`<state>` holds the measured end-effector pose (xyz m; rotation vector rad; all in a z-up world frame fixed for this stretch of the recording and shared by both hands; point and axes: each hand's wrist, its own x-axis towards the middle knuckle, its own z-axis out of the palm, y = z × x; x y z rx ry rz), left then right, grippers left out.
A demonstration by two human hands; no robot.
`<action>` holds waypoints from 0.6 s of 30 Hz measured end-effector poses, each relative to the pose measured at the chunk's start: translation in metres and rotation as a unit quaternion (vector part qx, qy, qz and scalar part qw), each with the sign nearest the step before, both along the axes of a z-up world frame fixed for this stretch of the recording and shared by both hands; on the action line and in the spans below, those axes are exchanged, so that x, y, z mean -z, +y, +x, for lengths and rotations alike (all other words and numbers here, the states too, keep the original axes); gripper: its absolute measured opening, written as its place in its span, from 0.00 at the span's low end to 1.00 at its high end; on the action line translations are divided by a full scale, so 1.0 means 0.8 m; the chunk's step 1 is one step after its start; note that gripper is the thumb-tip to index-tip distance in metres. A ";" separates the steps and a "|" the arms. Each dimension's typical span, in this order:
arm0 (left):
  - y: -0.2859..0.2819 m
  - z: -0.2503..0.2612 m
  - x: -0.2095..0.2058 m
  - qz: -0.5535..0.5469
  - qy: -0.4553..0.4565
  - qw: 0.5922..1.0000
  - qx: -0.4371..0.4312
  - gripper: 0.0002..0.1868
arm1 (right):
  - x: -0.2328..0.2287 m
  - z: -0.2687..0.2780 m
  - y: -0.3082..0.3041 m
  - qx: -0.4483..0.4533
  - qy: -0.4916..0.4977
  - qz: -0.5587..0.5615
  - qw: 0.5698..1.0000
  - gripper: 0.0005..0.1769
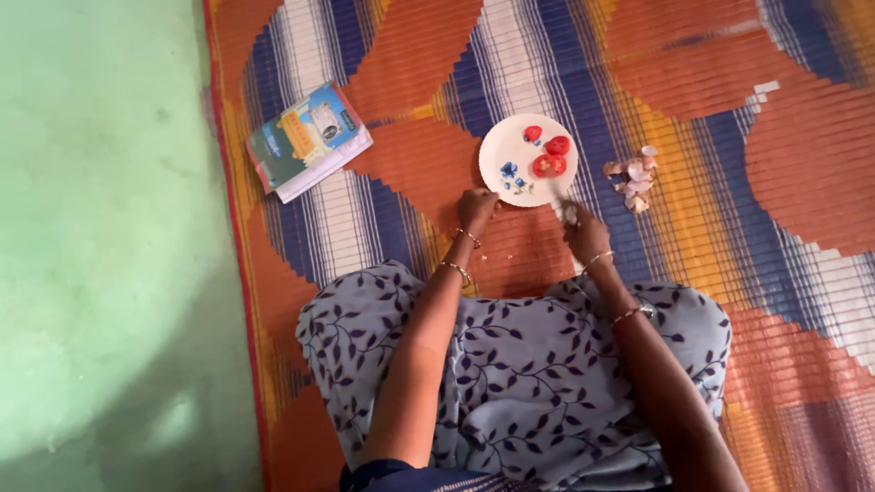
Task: The person sits on the floor and uses a knife to peel and slice a whole onion, placing the sliced pieces and peels onto a small white plate that already contains sliced tomatoes.
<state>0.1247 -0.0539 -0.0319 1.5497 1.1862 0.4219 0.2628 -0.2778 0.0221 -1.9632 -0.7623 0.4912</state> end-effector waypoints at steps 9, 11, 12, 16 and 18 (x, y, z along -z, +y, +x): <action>-0.030 -0.039 -0.004 -0.023 -0.054 0.998 0.008 0.13 | -0.108 -0.046 -0.021 -0.220 -0.281 -0.322 0.877 0.21; -0.036 -0.042 -0.010 -0.047 -0.026 0.999 0.000 0.12 | -0.123 -0.047 -0.030 -0.301 -0.195 -0.350 0.865 0.21; -0.038 -0.045 -0.013 -0.047 -0.029 0.998 0.000 0.12 | -0.126 -0.051 -0.043 -0.261 -0.193 -0.350 0.879 0.22; -0.055 -0.051 -0.033 -0.052 0.013 0.999 -0.001 0.12 | -0.120 -0.032 -0.064 -0.157 -0.212 -0.292 0.919 0.23; -0.066 -0.058 -0.044 -0.092 0.042 0.995 -0.006 0.11 | -0.113 -0.027 -0.062 -0.097 -0.187 -0.290 0.934 0.21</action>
